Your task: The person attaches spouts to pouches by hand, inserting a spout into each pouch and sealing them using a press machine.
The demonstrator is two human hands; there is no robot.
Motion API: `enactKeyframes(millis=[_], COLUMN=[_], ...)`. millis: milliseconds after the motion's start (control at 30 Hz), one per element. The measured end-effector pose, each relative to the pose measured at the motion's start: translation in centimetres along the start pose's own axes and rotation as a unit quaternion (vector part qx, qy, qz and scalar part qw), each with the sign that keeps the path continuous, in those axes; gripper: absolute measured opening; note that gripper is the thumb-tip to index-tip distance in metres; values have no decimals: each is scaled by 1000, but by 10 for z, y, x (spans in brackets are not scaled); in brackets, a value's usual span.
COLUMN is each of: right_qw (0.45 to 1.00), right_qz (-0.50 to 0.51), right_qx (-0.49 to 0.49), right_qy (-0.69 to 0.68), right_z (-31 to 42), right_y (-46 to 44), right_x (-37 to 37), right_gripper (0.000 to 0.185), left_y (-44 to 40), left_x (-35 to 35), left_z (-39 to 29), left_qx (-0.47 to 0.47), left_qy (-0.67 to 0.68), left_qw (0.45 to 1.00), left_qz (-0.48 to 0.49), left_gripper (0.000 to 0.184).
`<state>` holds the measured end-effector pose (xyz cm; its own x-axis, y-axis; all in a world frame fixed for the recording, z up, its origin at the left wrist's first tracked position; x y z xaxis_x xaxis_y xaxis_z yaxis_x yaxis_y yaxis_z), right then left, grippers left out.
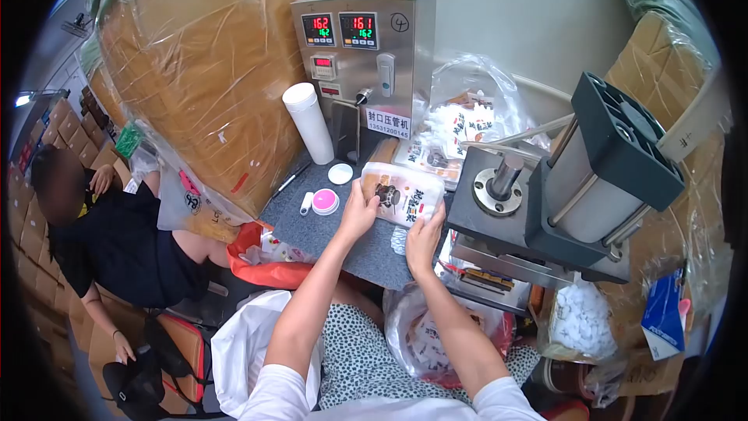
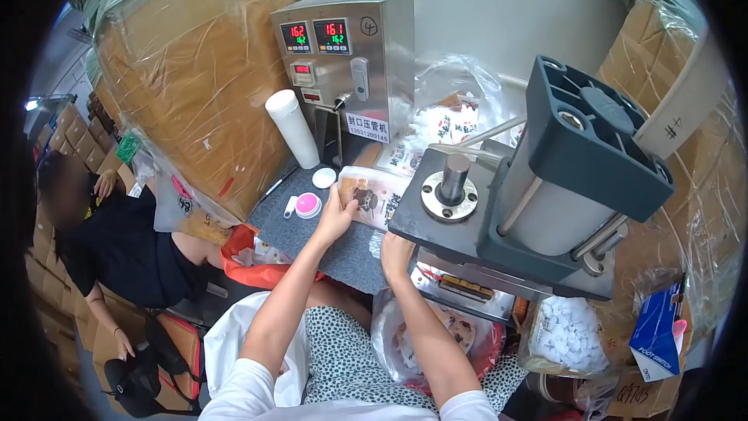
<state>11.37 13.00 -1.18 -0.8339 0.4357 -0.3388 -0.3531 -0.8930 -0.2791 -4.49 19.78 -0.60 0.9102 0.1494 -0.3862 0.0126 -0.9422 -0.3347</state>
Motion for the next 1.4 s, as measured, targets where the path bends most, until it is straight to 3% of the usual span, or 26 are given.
enactKeyframes(millis=[100,133,267,367,400,467,533,633,733,833,933,1033,1167,1200,1300,1400], right_qw=[1000,1000,999,997,996,1000,1000,996,994,979,971,977,992,994,997,993], right_qz=[-6,-7,-31,-50,-58,3,-6,77,97,43,118,184,78,48,-22,-44], right_qx=[12,14,-16,-53,-68,1,-21,42,-40,-176,-186,-112,-95,-77,-33,86], right_qy=[-9,-10,-10,14,26,22,10,27,19,92,90,3,41,55,66,-61], right_z=[3,3,-3,-16,-19,-5,1,16,10,15,20,24,30,26,19,6], right_y=[0,0,-2,-4,-5,-8,-6,1,34,87,132,157,155,155,156,163], right_x=[-2,-3,3,10,12,1,-3,-18,-27,-49,-89,-139,-220,-237,-277,-286], right_gripper=[58,58,58,57,57,58,60,61,57,51,47,38,22,19,16,14], left_y=[-3,-5,8,-7,-16,-23,-19,-1,28,56,78,84,78,66,37,4], left_x=[-3,-2,6,18,25,39,50,55,48,44,38,34,23,15,-5,-5], left_z=[-10,-4,-35,-57,-52,-45,-29,-23,-27,-23,-27,-33,-42,-38,-43,-14], left_qx=[-31,-42,13,258,295,269,200,181,148,150,136,148,146,186,40,-86], left_qy=[-5,0,-248,-373,-323,-338,-350,-367,-362,-370,-408,-397,-281,-255,-250,-187], left_qw=[999,998,968,891,899,898,899,899,903,903,889,892,942,947,966,978], left_qz=[32,47,-16,-16,19,86,170,155,178,161,161,157,115,54,-50,8], left_gripper=[52,63,80,77,76,61,58,59,61,61,62,62,55,48,49,64])
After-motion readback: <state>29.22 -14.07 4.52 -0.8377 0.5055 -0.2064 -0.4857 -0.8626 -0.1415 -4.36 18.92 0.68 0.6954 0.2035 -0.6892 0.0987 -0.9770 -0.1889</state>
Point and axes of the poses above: each hand's wrist, its own y-axis away from the middle knuckle, its own x-axis out of the palm, z = x × y, the point moved 1 cm from there along -y, towards the middle knuckle, and after that the axes turned 1 degree about z, right-handed, at the moved point
